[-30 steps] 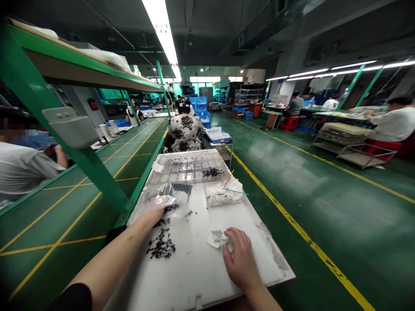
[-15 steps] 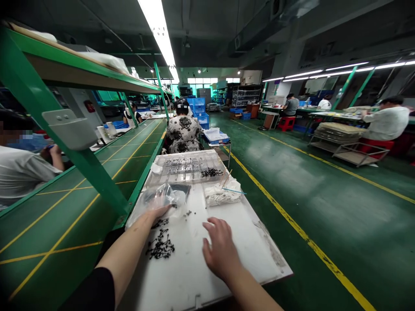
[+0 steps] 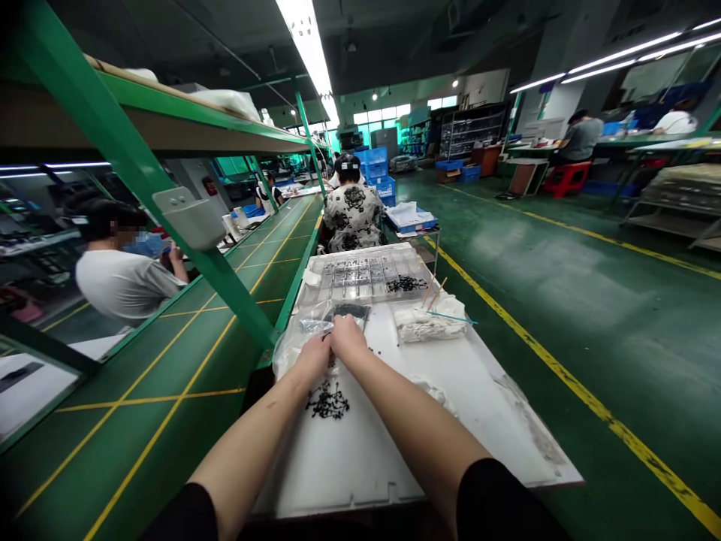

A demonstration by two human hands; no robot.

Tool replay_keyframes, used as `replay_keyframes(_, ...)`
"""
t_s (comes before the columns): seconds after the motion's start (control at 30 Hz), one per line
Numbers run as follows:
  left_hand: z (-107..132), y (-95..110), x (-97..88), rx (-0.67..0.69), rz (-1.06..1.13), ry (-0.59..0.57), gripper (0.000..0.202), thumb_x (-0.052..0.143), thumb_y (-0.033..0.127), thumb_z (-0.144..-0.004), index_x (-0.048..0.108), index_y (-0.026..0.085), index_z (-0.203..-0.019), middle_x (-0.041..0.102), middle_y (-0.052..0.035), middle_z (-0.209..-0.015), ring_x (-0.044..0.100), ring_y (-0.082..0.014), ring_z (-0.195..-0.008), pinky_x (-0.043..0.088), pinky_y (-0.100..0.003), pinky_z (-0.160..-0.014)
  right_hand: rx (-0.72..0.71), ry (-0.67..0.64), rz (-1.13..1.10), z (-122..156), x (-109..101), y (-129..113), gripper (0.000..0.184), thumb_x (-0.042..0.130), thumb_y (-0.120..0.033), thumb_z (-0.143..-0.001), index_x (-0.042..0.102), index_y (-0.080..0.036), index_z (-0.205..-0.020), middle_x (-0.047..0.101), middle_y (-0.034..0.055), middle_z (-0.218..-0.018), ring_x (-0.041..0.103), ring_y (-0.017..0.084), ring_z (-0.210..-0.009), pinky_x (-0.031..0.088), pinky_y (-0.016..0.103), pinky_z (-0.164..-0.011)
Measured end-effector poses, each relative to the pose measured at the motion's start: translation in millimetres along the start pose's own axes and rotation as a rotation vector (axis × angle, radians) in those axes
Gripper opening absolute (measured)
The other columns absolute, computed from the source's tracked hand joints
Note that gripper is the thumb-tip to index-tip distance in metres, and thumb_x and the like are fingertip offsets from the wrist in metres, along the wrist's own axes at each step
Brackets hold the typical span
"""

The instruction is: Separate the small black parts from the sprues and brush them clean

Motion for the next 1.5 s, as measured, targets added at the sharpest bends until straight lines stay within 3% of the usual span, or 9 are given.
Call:
replay_keyframes(0.23, 31.0, 3.3, -10.5, 0.174, -0.096, -0.012, 0.035, 0.068, 0.036, -0.103, 0.067, 0.019, -0.133, 0.068, -0.0118, -0.137, 0.069, -0.0276, -0.119, 0.06, -0.052, -0.102, -0.013, -0.038, -0.081, -6.3, -13.3, 0.3, 0.035, 0.067, -0.04, -0.103, 0.067, -0.017, -0.13, 0.067, 0.0112, -0.133, 0.068, 0.024, -0.116, 0.06, 0.047, -0.099)
replay_keyframes(0.47, 59.3, 2.4, -14.6, 0.243, -0.031, 0.078, 0.035, 0.068, 0.035, -0.103, 0.066, 0.019, -0.134, 0.068, -0.0117, -0.136, 0.069, -0.0278, -0.119, 0.06, -0.052, -0.102, -0.073, -0.156, -0.159, 11.7, -17.6, 9.0, 0.037, 0.067, -0.04, -0.103, 0.065, -0.018, -0.133, 0.068, 0.0104, -0.13, 0.07, 0.022, -0.107, 0.063, 0.042, -0.091)
replay_keyframes(0.77, 117.1, 10.0, 16.1, 0.285, 0.097, 0.241, 0.031, 0.069, 0.033, -0.102, 0.068, 0.017, -0.129, 0.07, -0.0105, -0.13, 0.07, -0.0268, -0.116, 0.061, -0.05, -0.098, -0.056, -0.014, 0.015, 39.4, -43.0, 53.1, 0.041, 0.067, -0.04, -0.103, 0.063, -0.018, -0.138, 0.065, 0.0119, -0.137, 0.068, 0.025, -0.116, 0.061, 0.047, -0.098)
replay_keyframes(0.9, 135.9, 11.2, 26.3, 0.276, 0.136, 0.341, 0.03, 0.07, 0.033, -0.102, 0.068, 0.017, -0.127, 0.07, -0.0107, -0.131, 0.069, -0.0272, -0.117, 0.061, -0.051, -0.099, -0.076, 0.008, 0.185, 54.3, -29.1, 68.7, 0.036, 0.066, -0.039, -0.103, 0.066, -0.019, -0.133, 0.064, 0.0122, -0.139, 0.066, 0.026, -0.121, 0.058, 0.049, -0.104)
replay_keyframes(1.13, 161.7, 10.2, 21.1, 0.332, 0.186, 0.504, 0.035, 0.068, 0.028, -0.101, 0.063, 0.019, -0.135, 0.061, -0.0126, -0.144, 0.06, -0.0331, -0.134, 0.055, -0.058, -0.109, -0.323, -0.039, 0.329, 62.5, 4.8, 58.7, 0.045, 0.068, -0.039, -0.102, 0.062, -0.02, -0.142, 0.056, 0.0133, -0.153, 0.057, 0.032, -0.138, 0.049, 0.059, -0.115)
replay_keyframes(1.33, 162.9, 9.9, 22.0, 0.365, 0.229, 0.533, 0.034, 0.057, 0.017, -0.103, 0.056, 0.022, -0.137, 0.057, -0.0179, -0.146, 0.055, -0.0357, -0.139, 0.049, -0.063, -0.115, -0.423, -0.082, 0.367, 62.2, 21.5, 57.7, 0.049, 0.068, -0.041, -0.102, 0.06, -0.019, -0.145, 0.053, 0.0138, -0.157, 0.052, 0.034, -0.144, 0.043, 0.062, -0.119)
replay_keyframes(1.5, 158.3, 5.0, 22.7, 0.361, 0.257, 0.51, 0.035, 0.057, 0.017, -0.101, 0.055, 0.024, -0.136, 0.058, -0.018, -0.144, 0.056, -0.0354, -0.138, 0.05, -0.063, -0.114, -0.431, -0.118, 0.384, 94.4, 21.1, 70.1, 0.047, 0.068, -0.04, -0.102, 0.061, -0.019, -0.143, 0.054, 0.0137, -0.156, 0.052, 0.033, -0.144, 0.043, 0.061, -0.119)
Point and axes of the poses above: each hand's wrist, its own z-axis away from the middle knuckle, its own x-axis out of the palm, y = z × x, the point moved 9 cm from there along -z, towards the middle knuckle
